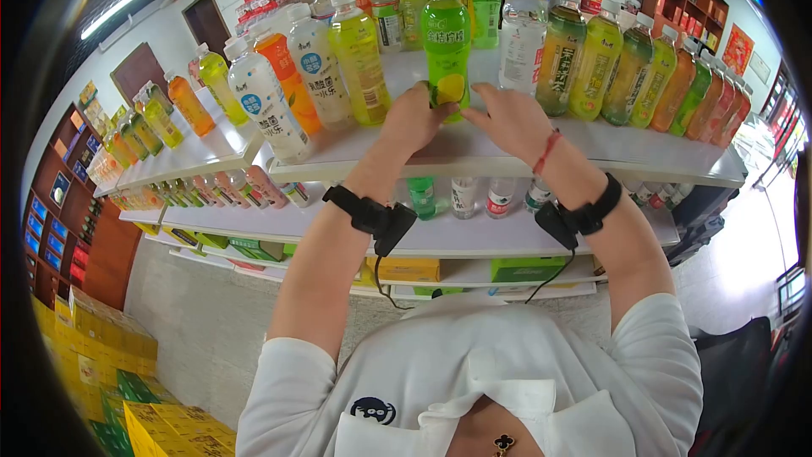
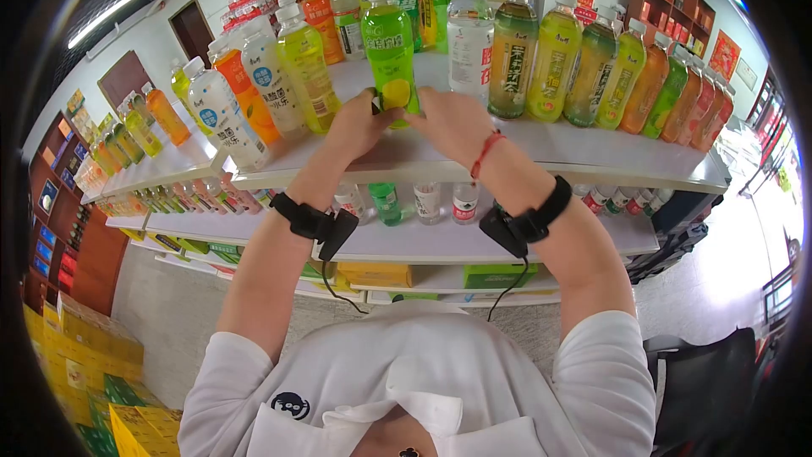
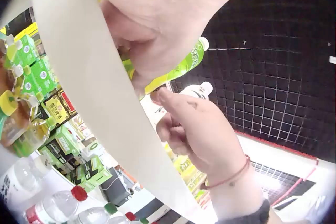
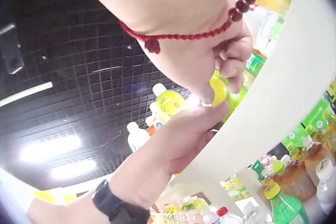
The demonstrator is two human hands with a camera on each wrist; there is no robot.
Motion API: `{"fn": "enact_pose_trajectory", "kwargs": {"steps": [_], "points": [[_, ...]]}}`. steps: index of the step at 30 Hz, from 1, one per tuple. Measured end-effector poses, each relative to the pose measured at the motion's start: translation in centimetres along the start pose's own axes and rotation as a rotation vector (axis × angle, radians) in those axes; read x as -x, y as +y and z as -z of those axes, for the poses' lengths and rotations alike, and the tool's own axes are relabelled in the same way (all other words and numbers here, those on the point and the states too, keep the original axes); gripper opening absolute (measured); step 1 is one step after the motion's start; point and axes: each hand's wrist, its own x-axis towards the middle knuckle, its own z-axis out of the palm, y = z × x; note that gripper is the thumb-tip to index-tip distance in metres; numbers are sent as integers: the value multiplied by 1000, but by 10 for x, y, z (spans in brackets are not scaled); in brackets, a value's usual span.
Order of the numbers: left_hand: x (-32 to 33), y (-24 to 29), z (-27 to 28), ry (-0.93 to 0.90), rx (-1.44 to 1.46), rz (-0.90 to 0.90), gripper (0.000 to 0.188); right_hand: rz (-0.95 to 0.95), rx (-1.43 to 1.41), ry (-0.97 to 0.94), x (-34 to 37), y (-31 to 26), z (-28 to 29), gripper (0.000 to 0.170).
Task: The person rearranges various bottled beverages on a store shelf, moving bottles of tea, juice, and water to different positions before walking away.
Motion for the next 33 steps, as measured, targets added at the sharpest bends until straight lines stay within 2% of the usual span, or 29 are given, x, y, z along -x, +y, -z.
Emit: {"fn": "enact_pose_trajectory", "kwargs": {"steps": [3,5,12,23,26,28,30,32,33], "points": [[-1,7,-5,43,12,9,45,14,-21,-116,18,13,6,37],[-5,13,-6,-20,9,42,55,86,-10,-61,24,27,-2,33],[-18,25,-20,-33,-24,21,49,146,-76,-83,25,42,-10,35],[-20,21,-33,28,-119,-33,49,126,-93,-64,27,39,-10,34],[4,35,-5,61,-18,61,52,95,-108,-78,27,36,-7,32],[31,24,14,328,38,30,50,105,-136,-55,29,36,-7,32],[60,0,43,724,-126,-112,51,106,-168,-33,28,36,-6,32],[85,-19,79,967,-29,148,59,90,-148,-46,30,34,-6,32],[91,-29,97,1036,-67,192,64,80,-153,-48,31,34,-6,32]]}}
